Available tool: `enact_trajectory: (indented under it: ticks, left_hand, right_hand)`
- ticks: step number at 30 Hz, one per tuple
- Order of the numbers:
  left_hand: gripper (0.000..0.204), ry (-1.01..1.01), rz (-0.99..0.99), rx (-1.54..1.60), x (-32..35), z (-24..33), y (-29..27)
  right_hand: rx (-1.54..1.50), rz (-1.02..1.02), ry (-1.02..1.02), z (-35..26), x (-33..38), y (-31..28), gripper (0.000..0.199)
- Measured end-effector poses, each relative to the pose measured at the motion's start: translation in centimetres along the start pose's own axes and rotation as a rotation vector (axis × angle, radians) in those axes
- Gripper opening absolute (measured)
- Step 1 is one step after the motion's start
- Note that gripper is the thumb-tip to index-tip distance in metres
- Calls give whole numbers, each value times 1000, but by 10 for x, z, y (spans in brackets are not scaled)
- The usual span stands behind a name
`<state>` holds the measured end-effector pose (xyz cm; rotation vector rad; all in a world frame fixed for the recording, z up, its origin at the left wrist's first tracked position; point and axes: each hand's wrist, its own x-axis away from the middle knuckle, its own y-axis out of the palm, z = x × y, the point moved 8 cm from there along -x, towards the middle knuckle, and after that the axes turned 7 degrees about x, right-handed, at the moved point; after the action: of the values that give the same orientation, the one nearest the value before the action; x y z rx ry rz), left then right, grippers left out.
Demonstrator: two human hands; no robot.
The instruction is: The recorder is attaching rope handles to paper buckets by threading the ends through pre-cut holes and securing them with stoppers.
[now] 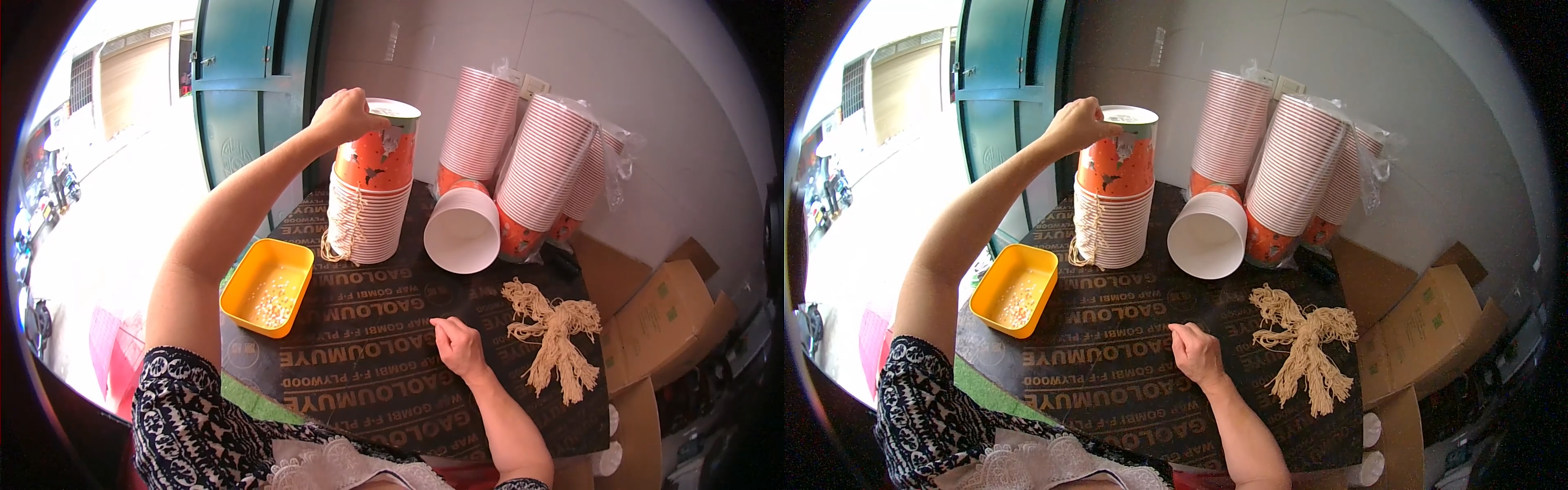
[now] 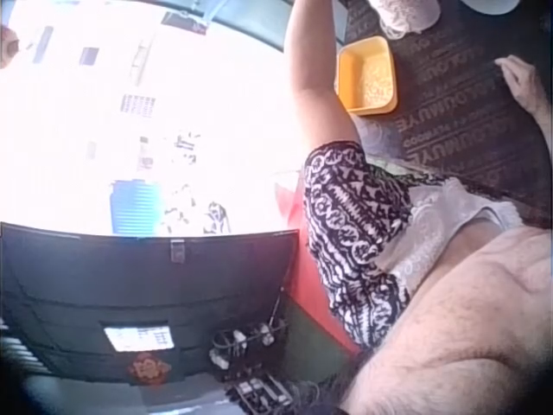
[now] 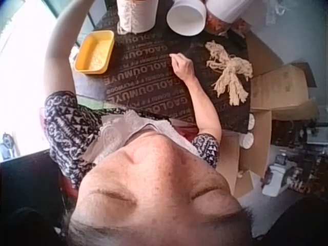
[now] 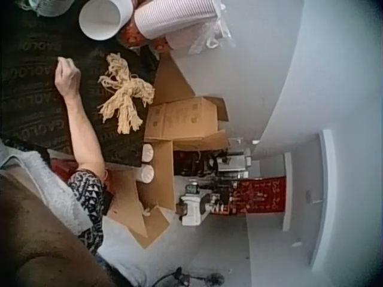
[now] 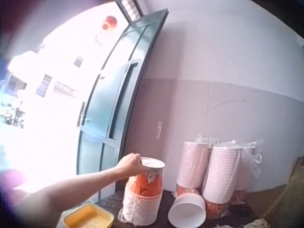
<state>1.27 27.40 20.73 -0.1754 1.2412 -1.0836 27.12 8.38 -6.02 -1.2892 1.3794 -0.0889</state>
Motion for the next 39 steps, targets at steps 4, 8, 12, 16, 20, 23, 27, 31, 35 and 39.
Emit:
enact_trajectory:
  ticks: [4,8,12,16,20,23,27,31,35,39]
  left_hand:
    - [51,17,19,-16,4,2,-1]
    - [50,41,42,-42,7,0,-2]
    - [51,68,40,-40,8,2,1]
    - [54,78,35,-53,9,0,4]
    - [60,18,66,-143,15,4,3]
    - [48,463,504,-323,62,54,8]
    - [20,523,-6,32,97,91,79]
    - [14,558,-150,89,111,109,138]
    - [15,607,-103,79,101,116,175]
    - [17,744,-66,57,92,133,199]
  right_hand:
    - [-3,3,0,1,1,1,15]
    - [-13,17,-4,-1,0,0,15]
    - [-3,12,-5,-1,0,-1,15]
    - [2,14,2,-1,1,1,15]
    - [21,10,2,1,2,4,15]
    - [35,6,3,2,3,4,15]
    - [50,-14,4,5,3,6,16]
    - [49,-2,-14,2,2,4,15]
    - [37,4,-21,1,3,7,13]
    - [23,-24,13,5,4,10,12]
